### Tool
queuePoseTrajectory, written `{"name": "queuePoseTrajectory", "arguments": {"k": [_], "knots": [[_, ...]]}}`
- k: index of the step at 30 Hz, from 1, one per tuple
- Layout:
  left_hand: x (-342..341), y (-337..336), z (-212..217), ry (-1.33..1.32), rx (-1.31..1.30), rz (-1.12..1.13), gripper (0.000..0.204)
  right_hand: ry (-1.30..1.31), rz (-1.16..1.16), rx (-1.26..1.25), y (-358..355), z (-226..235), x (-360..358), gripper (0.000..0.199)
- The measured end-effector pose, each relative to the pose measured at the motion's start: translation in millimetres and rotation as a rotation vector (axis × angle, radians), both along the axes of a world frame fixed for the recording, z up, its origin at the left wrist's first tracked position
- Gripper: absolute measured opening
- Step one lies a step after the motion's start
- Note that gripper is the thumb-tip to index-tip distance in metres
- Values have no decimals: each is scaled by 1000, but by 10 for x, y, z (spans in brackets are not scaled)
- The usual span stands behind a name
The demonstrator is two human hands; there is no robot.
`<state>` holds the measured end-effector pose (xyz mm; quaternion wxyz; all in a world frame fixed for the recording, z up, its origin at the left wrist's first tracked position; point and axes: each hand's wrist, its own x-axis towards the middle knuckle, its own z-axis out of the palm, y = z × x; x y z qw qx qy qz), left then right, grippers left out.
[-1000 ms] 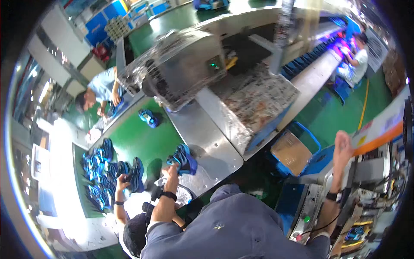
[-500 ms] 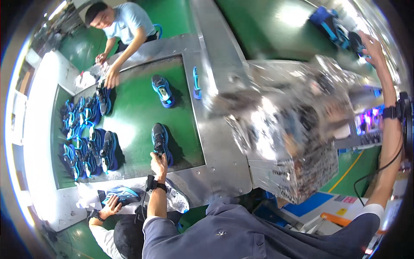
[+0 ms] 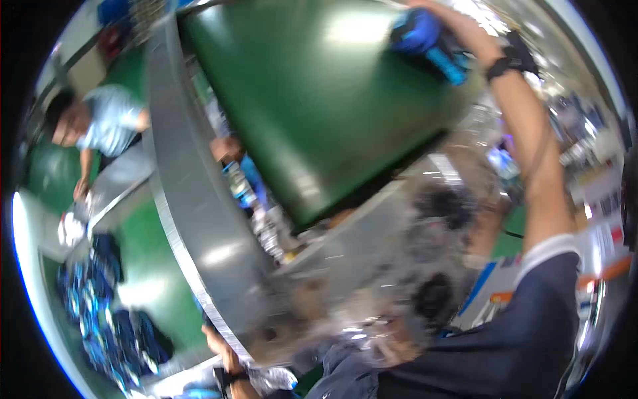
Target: Operate a shoe lasting machine to shape the upper of the shoe over a last.
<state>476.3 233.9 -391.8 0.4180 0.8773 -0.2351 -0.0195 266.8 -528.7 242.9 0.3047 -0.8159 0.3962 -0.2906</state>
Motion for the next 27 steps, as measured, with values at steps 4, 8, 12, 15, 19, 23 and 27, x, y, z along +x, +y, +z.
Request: {"name": "queuePoseTrajectory", "arguments": {"k": [4, 8, 12, 15, 19, 23, 27], "knots": [[-96, -200, 440, 132, 534, 205, 46, 277, 582, -525, 49, 148, -32, 44], [-572, -615, 1408, -182, 1125, -138, 77, 228, -171, -514, 431, 631, -291, 100], [-1639, -1407, 2690, 476, 170, -748, 29, 15, -78, -572, 1339, 1053, -1338, 112], [-2671, -2100, 3585, 888, -327, -966, 30, -106, 8, -882, 2215, 979, -2230, 114], [-3621, -2858, 4478, 1128, -633, -1401, 92, -19, -102, -802, 3401, 506, -3229, 120], [-4873, -3000, 4821, 1065, -894, -1632, 90, 169, -546, -784, 4613, -29, -4197, 125], [-6085, -2256, 4647, 1511, -431, -1722, 70, 235, -916, -557, 5968, -608, -5479, 97]]}}
